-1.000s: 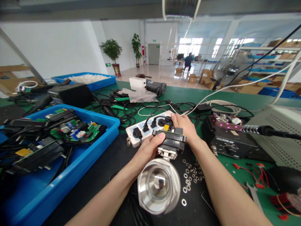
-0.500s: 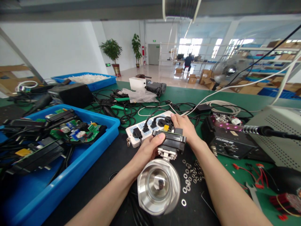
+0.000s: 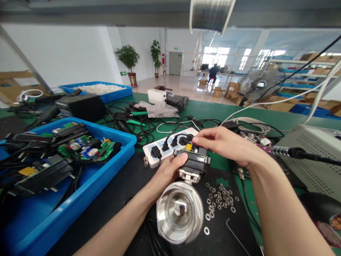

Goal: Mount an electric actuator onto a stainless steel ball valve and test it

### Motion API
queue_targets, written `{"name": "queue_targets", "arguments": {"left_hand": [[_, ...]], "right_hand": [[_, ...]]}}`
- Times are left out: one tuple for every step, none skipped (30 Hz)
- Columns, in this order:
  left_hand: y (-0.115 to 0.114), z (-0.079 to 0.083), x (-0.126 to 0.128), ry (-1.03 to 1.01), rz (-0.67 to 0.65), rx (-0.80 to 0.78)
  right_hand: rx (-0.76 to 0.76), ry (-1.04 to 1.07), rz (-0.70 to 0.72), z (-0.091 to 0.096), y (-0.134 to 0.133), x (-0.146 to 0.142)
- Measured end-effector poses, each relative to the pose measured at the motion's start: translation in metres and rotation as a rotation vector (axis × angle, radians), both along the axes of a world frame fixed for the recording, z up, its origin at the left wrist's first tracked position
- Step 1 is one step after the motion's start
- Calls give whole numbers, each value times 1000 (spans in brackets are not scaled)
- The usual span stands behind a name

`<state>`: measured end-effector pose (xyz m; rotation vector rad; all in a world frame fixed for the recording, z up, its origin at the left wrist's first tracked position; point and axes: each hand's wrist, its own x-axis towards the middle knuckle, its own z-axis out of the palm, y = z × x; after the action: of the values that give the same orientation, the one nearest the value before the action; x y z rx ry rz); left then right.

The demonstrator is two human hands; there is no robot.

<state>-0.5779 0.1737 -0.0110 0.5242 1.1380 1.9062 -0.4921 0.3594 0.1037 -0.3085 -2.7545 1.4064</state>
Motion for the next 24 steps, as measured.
{"name": "queue_targets", "arguments": {"left_hand": [[0,1,0,-3,-4,4],[-1,1,0,-4,-8,6],[-1,1,0,-4,-11,6],[-1,2,0,-2,-14,4],[-1,2,0,2,-15,1],[-2,2,-1,5,-16,-2],[-2,1,-1,10,-16,-6],[-1,1,-1,16,-14,-8],[-1,0,-1,23,-14,-6],[-1,-1,-1,28,-19,-2],[-1,-2,-1,32,-26,2],[0,-2,-1,34,-32,4],[0,-2,-1,34,-39,3],[0,-2,-1,34,-42,1],[0,-2,-1,33,-40,-3],[0,-1,-1,35,-36,-6],[-1,0,-1,37,-33,-7],[-1,2,-1,40,-37,-4],[-1,3,-1,42,-45,6],[-1,3,-1,42,-54,20],[-1,4,-1,42,-64,38],[0,3,-1,39,-74,55],[0,3,-1,35,-81,69],[1,2,-1,31,-84,78]], "right_hand": [[-39,-28,6,-1,-1,0],[-83,-47,2,-4,0,-1],[-127,-61,-8,-7,1,-2],[-169,-67,-23,-10,2,-4],[-210,-69,-39,-13,4,-5],[-247,-66,-53,-15,5,-6],[-277,-62,-64,-17,7,-6],[-296,-59,-72,-19,9,-6],[-303,-57,-75,-20,11,-6],[-301,-53,-76,-21,12,-6],[-295,-47,-74,-21,13,-6],[-289,-39,-70,-22,14,-6],[-288,-30,-66,-22,15,-6],[-291,-24,-63,-22,16,-6],[-299,-20,-63,-23,16,-6],[-310,-20,-62,-23,15,-7],[-321,-20,-63,-23,15,-7],[-330,-19,-66,-23,14,-7],[-335,-16,-65,-23,13,-8],[-337,-10,-62,-24,13,-8],[-335,-2,-57,-24,13,-8],[-330,7,-50,-24,13,-8],[-322,15,-42,-25,13,-9],[-313,20,-35,-25,14,-9]]}}
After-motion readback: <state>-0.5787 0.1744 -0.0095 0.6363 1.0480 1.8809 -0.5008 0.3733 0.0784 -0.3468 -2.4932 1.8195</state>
